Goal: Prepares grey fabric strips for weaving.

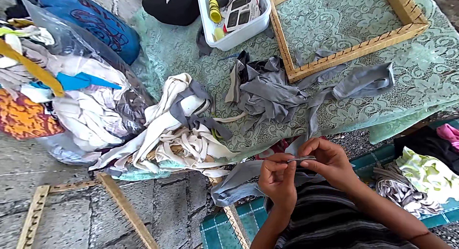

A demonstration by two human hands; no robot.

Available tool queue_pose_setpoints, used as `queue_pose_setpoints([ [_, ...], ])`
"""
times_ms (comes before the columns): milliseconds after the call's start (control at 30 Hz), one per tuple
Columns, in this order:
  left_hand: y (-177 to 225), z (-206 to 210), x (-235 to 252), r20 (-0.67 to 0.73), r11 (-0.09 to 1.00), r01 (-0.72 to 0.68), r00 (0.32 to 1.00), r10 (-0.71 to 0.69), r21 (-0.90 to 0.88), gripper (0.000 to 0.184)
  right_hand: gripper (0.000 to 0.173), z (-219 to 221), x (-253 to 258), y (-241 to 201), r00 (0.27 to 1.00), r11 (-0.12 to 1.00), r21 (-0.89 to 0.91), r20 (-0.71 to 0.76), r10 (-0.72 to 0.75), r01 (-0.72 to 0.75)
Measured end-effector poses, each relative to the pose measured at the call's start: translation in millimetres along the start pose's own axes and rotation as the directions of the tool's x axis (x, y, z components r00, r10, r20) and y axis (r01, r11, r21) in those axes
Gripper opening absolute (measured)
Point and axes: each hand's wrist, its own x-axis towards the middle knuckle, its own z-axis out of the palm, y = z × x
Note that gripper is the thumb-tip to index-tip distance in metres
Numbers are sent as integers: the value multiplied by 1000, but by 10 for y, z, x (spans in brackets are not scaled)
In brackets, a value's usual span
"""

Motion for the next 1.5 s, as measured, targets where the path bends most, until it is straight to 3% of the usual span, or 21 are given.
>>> queue_pose_setpoints([
  [100,-1,-4,-7,-11,1000,8,1000,-8,-5,12,16,9,1,-5,1000,1000,-3,-22,22,-22],
  [300,0,-32,0,32,1000,6,999,-6,-11,9,7,-9,9,7,999,999,19,-25,49,-48],
  [500,3,-65,24,40,997,-7,999,4,72,9,7,0,21,6,999,997,69,10,45,-45],
  [700,25,-235,106,-32,972,-17,999,25,234,8,7,-2,13,6,997,998,26,-54,50,-48],
  [1033,347,-284,94,205,964,31,975,-88,264,9,9,30,47,58,995,985,-145,4,-97,97],
  [1233,459,-158,66,191,937,81,970,-153,341,8,9,18,40,74,965,916,-303,77,-250,261],
  [1400,384,-156,78,159,937,21,984,-81,349,45,7,9,39,101,952,887,-344,112,-286,307],
  [1500,326,-224,67,173,892,-38,984,-45,451,27,11,47,50,100,949,880,-358,82,-305,313],
])
